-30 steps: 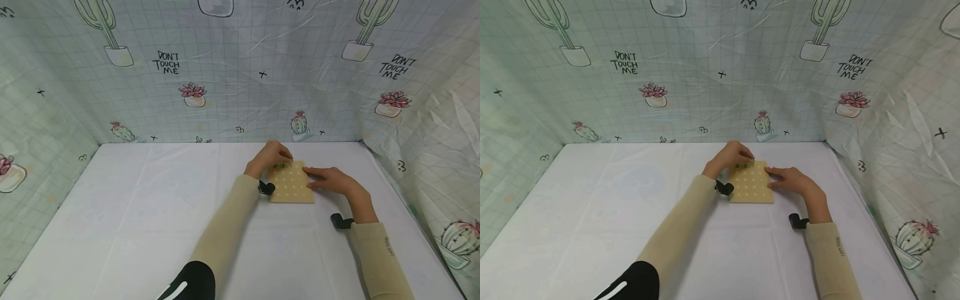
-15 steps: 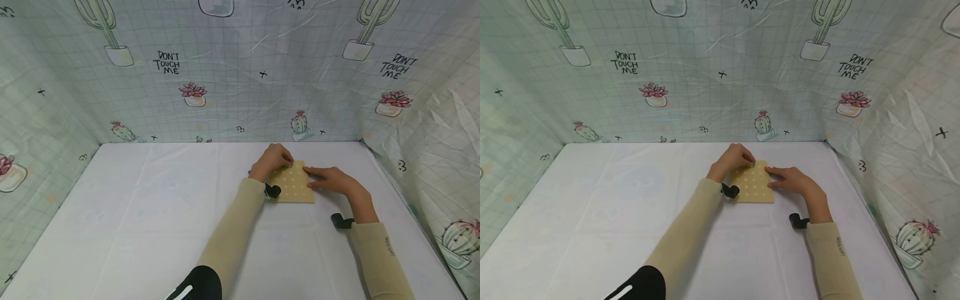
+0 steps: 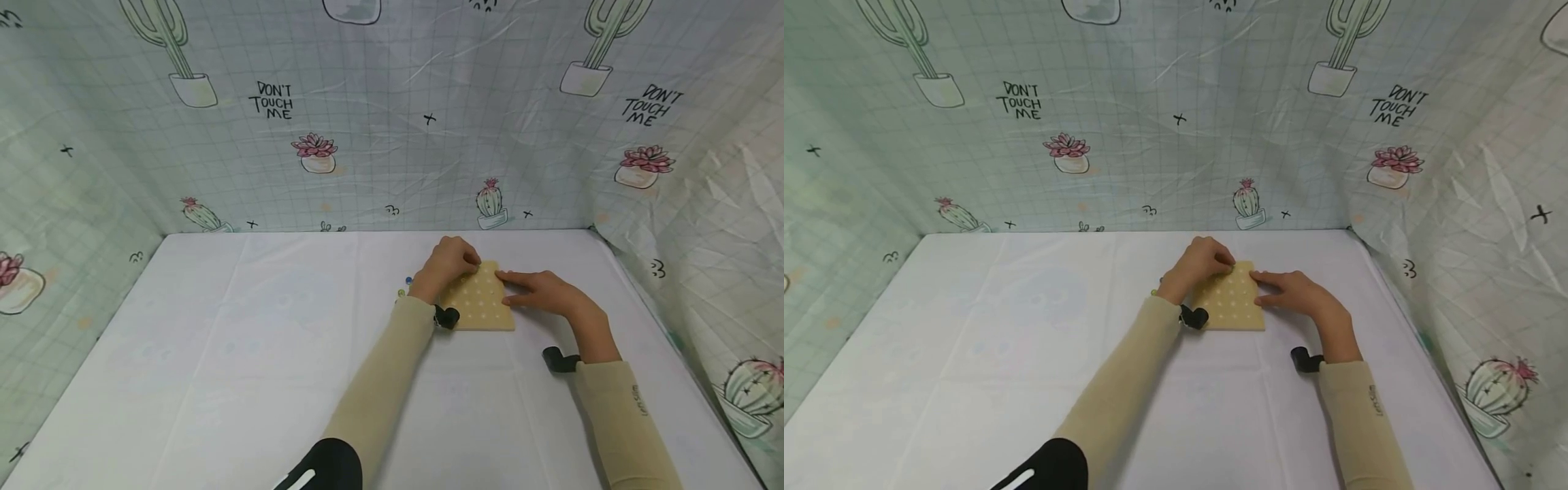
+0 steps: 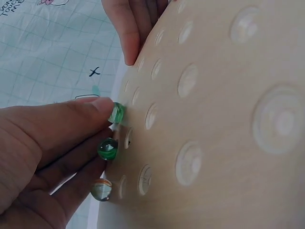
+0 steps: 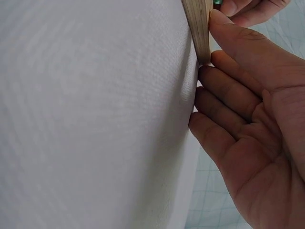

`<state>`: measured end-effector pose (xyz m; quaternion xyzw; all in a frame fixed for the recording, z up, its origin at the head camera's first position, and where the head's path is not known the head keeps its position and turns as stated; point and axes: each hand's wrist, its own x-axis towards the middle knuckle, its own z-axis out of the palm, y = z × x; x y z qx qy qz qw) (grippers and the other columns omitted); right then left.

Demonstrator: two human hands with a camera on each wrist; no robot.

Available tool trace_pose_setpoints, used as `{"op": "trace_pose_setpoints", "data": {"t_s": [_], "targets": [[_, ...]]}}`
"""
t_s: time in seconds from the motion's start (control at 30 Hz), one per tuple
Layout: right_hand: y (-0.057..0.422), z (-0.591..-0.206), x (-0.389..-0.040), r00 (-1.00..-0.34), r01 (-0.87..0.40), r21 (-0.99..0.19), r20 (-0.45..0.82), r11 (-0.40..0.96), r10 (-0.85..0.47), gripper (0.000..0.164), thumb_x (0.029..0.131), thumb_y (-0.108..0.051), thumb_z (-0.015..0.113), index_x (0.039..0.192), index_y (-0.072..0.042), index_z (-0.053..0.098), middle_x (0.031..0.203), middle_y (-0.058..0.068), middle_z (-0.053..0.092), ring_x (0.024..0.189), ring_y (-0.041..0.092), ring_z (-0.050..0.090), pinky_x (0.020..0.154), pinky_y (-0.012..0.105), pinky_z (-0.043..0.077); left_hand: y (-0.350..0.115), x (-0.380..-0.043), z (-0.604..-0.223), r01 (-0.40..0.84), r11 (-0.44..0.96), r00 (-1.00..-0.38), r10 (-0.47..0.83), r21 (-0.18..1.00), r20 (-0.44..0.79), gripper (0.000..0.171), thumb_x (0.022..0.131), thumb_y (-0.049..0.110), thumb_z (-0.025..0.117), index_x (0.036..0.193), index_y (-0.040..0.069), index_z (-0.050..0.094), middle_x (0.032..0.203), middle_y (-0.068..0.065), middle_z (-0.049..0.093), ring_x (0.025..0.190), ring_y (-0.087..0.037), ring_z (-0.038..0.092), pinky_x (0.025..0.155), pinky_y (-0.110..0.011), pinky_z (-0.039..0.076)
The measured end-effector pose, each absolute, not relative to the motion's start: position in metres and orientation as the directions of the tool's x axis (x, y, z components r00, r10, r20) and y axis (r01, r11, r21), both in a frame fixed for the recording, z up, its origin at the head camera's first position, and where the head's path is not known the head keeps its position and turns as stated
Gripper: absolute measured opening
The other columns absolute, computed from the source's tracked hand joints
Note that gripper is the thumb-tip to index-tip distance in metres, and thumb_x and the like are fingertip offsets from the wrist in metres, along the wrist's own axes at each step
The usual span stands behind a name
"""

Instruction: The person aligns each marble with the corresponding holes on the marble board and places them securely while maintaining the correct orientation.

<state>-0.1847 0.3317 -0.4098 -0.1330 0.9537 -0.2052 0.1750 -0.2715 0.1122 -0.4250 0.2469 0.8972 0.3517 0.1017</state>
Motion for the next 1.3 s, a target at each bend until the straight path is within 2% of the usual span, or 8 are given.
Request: {"op": "trace_pose_setpoints", "data": {"t_s": [0.23,0.53,0.8,1.13,1.3], "targets": [[0.334,-0.410,-0.186,-0.905,-0.173,-0.450,-0.278,0.876,-0.322,0.072,0.097,-0.044,0.068,0.155,-0.010,0.043,0.157,0.021,0.039,0.143,0.048,0.037,0.113,0.065,0.033,0.111,-0.270,-0.422,0.400,0.622,-0.843,0.538,0.673,0.004,0.014,0.096,0.018,0.074,0.107,0.014,0.082,0.107,0.002,0.076,0.100,-0.013,0.065,0.077,-0.019,0.053],[0.331,-0.415,-0.186,-0.907,-0.180,-0.445,-0.271,0.877,-0.324,0.072,0.096,-0.045,0.068,0.155,-0.012,0.044,0.156,0.019,0.041,0.142,0.047,0.038,0.113,0.065,0.033,0.086,-0.262,-0.406,0.368,0.646,-0.880,0.474,0.669,0.026,0.022,0.103,0.022,0.064,0.117,0.013,0.078,0.116,0.000,0.073,0.106,-0.015,0.066,0.086,-0.026,0.056],[0.330,-0.413,-0.187,-0.906,-0.164,-0.435,-0.287,0.885,-0.310,0.071,0.097,-0.043,0.068,0.155,-0.012,0.043,0.157,0.020,0.040,0.143,0.047,0.036,0.115,0.065,0.032,0.041,-0.266,-0.379,0.407,0.686,-0.872,0.488,0.603,0.034,0.025,0.103,0.019,0.063,0.122,0.008,0.075,0.123,-0.005,0.072,0.119,-0.021,0.064,0.094,-0.033,0.056],[0.331,-0.409,-0.186,-0.909,-0.169,-0.430,-0.279,0.887,-0.309,0.070,0.097,-0.042,0.069,0.155,-0.011,0.044,0.157,0.020,0.041,0.144,0.046,0.036,0.115,0.064,0.032,0.003,-0.262,-0.371,0.482,0.703,-0.844,0.532,0.522,0.063,0.022,0.101,0.015,0.065,0.118,0.006,0.077,0.118,-0.007,0.074,0.115,-0.022,0.067,0.096,-0.035,0.056],[0.331,-0.411,-0.184,-0.906,-0.155,-0.439,-0.295,0.885,-0.305,0.072,0.096,-0.044,0.068,0.155,-0.012,0.043,0.157,0.020,0.040,0.144,0.047,0.035,0.115,0.065,0.031,-0.010,-0.258,-0.372,0.494,0.713,-0.831,0.555,0.498,0.031,0.024,0.100,0.018,0.067,0.119,0.006,0.076,0.118,-0.006,0.075,0.115,-0.023,0.066,0.096,-0.035,0.055]]}}
